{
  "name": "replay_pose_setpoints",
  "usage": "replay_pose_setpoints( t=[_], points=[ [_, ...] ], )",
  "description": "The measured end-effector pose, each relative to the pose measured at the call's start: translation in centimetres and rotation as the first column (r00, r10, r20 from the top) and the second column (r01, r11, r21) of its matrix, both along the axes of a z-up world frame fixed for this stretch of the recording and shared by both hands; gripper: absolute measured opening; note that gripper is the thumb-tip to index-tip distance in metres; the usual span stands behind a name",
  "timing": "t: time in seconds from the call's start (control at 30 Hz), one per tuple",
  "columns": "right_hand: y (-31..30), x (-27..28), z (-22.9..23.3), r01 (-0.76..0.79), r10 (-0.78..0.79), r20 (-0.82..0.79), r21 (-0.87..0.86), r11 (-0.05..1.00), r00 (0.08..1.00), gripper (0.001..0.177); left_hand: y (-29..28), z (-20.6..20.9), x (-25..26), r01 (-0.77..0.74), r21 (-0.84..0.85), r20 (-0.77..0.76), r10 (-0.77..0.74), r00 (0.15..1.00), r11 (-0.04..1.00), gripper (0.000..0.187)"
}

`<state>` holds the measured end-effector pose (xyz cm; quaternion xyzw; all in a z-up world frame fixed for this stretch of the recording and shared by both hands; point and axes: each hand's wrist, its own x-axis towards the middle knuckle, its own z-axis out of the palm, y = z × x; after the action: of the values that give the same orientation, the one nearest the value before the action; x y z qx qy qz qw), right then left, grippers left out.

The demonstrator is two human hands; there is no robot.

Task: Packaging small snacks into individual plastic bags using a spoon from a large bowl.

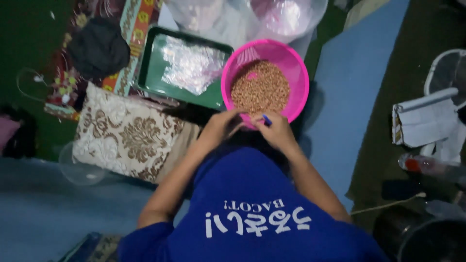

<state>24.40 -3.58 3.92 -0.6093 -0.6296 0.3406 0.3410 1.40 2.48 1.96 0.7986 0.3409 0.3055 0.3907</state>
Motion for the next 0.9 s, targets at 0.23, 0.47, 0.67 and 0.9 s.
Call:
replay_pose_setpoints(
  t=[0.23, 0.47, 0.67, 0.9],
  points=[
    [-0.2, 0.4, 0.4, 0.001, -0.002, -0.091, -0.015, 1.000, 0.996, 0.012, -0.4, 1.1, 1.0, 0.100, -0.055, 0.008, -0.100, 0.995, 0.993, 0.024],
    [0.5, 5.4, -0.9, -0.041, 0.044, -0.025, 0.137, 0.990, 0.999, 0.016, -0.1, 1.0, 6.1, -0.030, -0.025, -0.035, 0.029, 0.999, 0.999, 0.009],
    [-0.6, 8.2, -1.7, -0.069, 0.077, -0.055, 0.134, 0.989, 0.996, 0.012, -1.3, 1.3, 9.2, -0.055, -0.097, -0.068, 0.048, 0.997, 0.994, 0.009],
    [-0.5, 6.5, 0.7, -0.093, 0.095, -0.001, 0.159, 0.983, 0.996, 0.008, -0.9, 0.7, 7.8, -0.014, -0.093, -0.064, 0.008, 0.998, 0.996, 0.008]
  ],
)
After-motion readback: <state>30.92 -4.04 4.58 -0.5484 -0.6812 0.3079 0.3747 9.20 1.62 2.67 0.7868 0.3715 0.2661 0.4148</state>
